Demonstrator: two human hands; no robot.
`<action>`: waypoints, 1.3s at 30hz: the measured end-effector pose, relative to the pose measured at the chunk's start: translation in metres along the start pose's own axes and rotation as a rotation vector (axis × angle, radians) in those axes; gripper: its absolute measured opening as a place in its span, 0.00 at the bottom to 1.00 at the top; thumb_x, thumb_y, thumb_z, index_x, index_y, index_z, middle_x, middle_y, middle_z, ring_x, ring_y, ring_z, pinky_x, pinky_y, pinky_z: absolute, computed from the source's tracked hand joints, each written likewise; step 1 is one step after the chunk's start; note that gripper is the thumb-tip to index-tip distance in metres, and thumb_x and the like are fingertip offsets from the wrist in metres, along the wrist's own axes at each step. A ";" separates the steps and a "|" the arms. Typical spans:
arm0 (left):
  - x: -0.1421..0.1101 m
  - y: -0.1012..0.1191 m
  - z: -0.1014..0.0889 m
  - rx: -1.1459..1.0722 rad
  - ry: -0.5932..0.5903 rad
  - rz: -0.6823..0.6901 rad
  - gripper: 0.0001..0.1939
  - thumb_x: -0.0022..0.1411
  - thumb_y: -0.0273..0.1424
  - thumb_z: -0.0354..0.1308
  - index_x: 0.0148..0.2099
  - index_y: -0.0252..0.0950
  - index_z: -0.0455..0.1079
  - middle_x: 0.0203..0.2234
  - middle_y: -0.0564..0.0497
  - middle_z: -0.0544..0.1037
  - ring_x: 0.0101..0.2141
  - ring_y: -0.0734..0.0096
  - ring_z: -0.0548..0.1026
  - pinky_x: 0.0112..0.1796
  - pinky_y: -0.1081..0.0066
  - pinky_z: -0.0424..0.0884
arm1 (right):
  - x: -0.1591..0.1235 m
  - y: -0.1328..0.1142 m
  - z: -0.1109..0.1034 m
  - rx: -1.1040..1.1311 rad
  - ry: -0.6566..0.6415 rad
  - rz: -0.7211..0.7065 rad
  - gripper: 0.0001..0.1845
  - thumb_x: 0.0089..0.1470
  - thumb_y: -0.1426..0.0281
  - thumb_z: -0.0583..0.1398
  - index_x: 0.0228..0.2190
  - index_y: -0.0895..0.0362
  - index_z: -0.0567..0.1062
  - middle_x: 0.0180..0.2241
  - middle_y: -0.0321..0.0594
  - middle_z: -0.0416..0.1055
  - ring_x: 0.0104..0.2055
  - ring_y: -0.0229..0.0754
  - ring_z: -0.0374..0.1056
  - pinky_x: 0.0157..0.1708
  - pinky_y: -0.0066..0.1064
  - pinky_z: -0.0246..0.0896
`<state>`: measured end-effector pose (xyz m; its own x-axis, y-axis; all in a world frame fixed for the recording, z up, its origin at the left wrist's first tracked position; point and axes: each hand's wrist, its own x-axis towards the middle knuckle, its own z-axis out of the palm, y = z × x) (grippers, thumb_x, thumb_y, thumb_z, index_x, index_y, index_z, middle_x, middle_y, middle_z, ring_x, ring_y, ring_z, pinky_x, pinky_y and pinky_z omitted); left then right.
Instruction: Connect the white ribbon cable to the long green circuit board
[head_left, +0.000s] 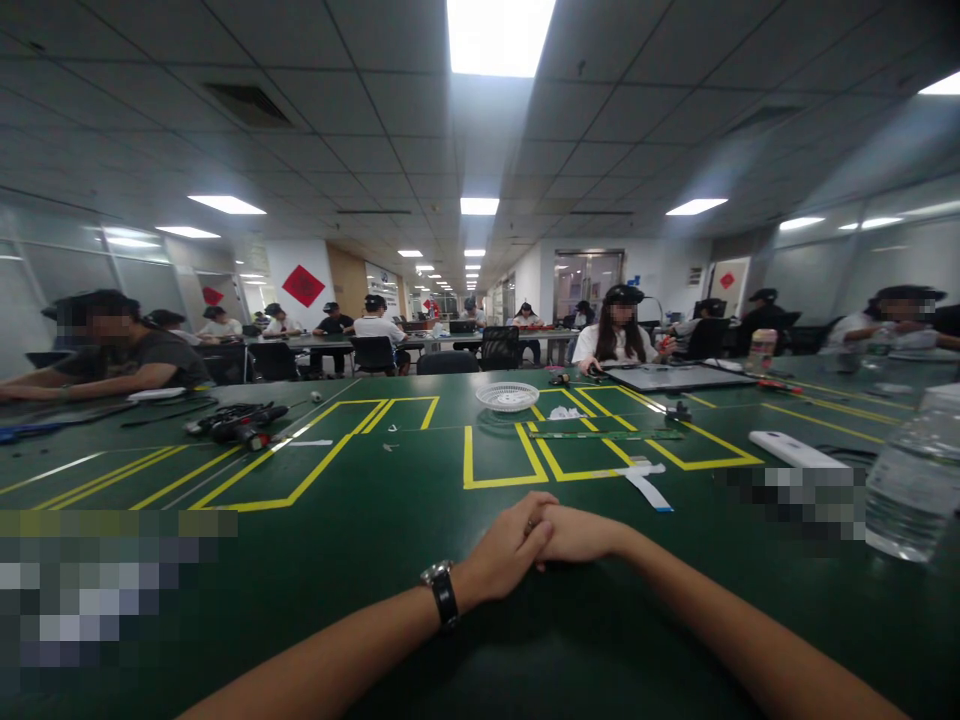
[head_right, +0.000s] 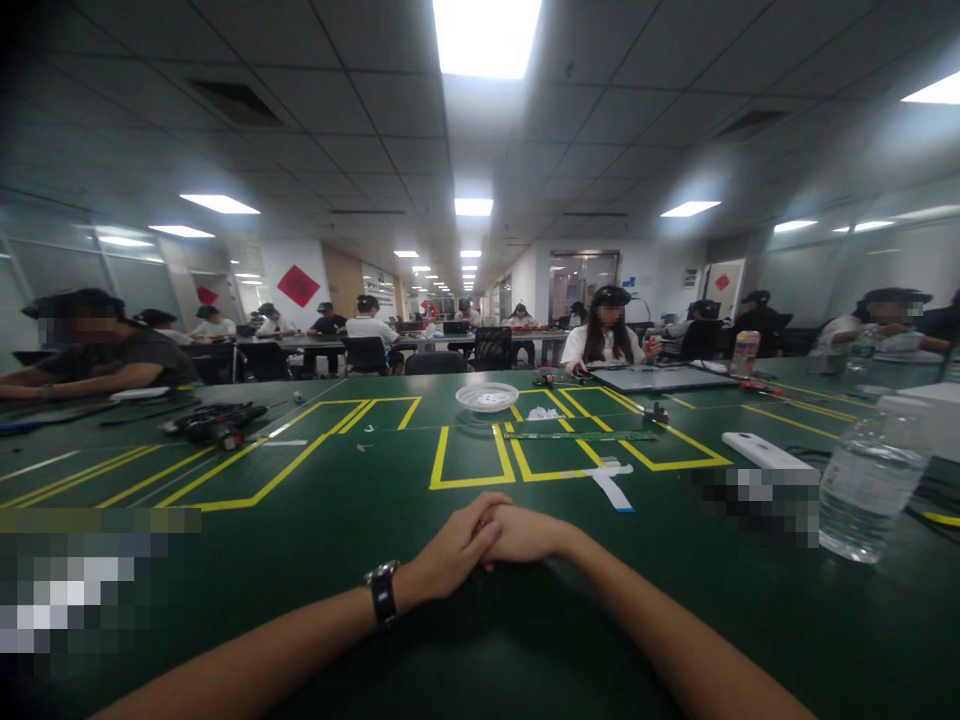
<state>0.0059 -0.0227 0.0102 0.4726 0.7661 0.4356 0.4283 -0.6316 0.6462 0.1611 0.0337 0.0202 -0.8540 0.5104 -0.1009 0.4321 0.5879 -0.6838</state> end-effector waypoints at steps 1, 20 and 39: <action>0.000 0.000 0.000 -0.004 -0.014 0.001 0.17 0.67 0.34 0.44 0.55 0.39 0.60 0.45 0.48 0.72 0.44 0.67 0.70 0.47 0.67 0.64 | -0.001 0.000 -0.002 0.033 -0.043 0.035 0.05 0.48 0.73 0.57 0.27 0.60 0.74 0.24 0.33 0.69 0.24 0.33 0.63 0.26 0.25 0.59; 0.001 0.002 0.000 0.016 -0.153 0.058 0.20 0.68 0.37 0.42 0.58 0.38 0.60 0.49 0.46 0.70 0.47 0.65 0.68 0.50 0.65 0.63 | -0.010 0.003 -0.006 0.396 -0.338 0.160 0.14 0.42 0.65 0.66 0.27 0.61 0.70 0.19 0.27 0.61 0.18 0.27 0.56 0.16 0.20 0.50; -0.002 0.003 0.000 0.081 -0.236 0.119 0.20 0.67 0.38 0.43 0.56 0.36 0.63 0.49 0.45 0.72 0.48 0.65 0.69 0.50 0.66 0.61 | -0.020 0.005 -0.012 0.600 -0.772 0.295 0.24 0.40 0.66 0.70 0.37 0.56 0.66 0.17 0.22 0.60 0.12 0.25 0.49 0.12 0.17 0.42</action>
<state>0.0063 -0.0261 0.0116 0.6857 0.6429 0.3414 0.4149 -0.7306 0.5424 0.1837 0.0343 0.0273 -0.7824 -0.0851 -0.6169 0.6201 -0.0153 -0.7844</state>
